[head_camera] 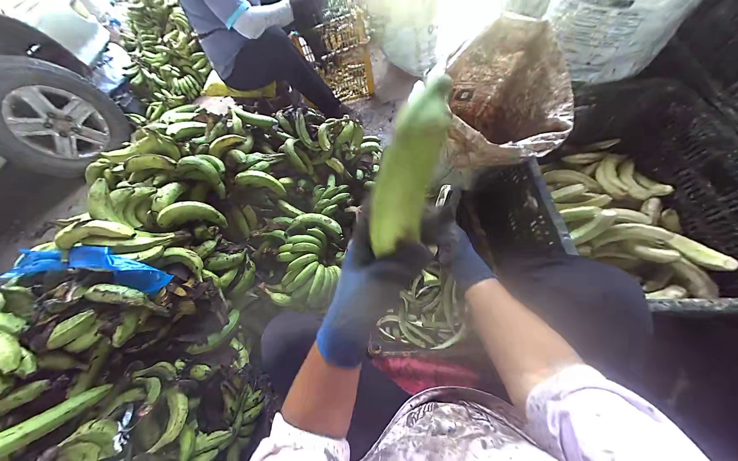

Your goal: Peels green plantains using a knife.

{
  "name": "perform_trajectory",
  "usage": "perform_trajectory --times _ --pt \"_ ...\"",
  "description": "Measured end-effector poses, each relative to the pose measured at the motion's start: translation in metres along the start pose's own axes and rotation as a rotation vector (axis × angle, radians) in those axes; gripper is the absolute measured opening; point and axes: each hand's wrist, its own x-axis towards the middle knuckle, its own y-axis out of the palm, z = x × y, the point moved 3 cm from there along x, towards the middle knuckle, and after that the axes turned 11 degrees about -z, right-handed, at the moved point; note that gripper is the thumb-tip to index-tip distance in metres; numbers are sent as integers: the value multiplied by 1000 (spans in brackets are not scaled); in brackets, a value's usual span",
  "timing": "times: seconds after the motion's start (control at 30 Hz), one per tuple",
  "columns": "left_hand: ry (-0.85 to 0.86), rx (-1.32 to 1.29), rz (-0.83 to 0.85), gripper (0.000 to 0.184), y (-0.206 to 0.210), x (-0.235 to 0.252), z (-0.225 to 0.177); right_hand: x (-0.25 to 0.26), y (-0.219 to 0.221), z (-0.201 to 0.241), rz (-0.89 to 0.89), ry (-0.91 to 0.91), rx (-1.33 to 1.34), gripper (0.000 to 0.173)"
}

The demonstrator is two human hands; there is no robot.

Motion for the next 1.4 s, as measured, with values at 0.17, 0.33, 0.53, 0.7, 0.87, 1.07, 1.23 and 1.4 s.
perform_trajectory --times 0.17,0.33,0.53,0.7,0.87,1.07,1.23,1.4 --pt "230 116 -276 55 -57 28 -22 0 -55 12 -350 -277 -499 57" --pt "241 276 -561 55 -88 18 12 -72 -12 -23 101 -252 -492 44" --pt "225 400 -540 65 -75 3 42 -195 12 53 312 -936 -216 36" --pt "172 231 -411 61 -77 4 50 -158 -15 25 459 -896 -589 36" --pt "-81 -53 -272 45 -80 29 20 -147 -16 31 489 -106 -645 34" --pt "-248 144 -229 56 -63 66 11 -126 2 154 221 -1618 -983 51" --pt "-201 234 -221 42 -48 71 41 -114 6 123 85 -1616 -945 38" --pt "-376 170 -251 44 -49 58 55 -68 2 173 -399 -1540 -818 49"
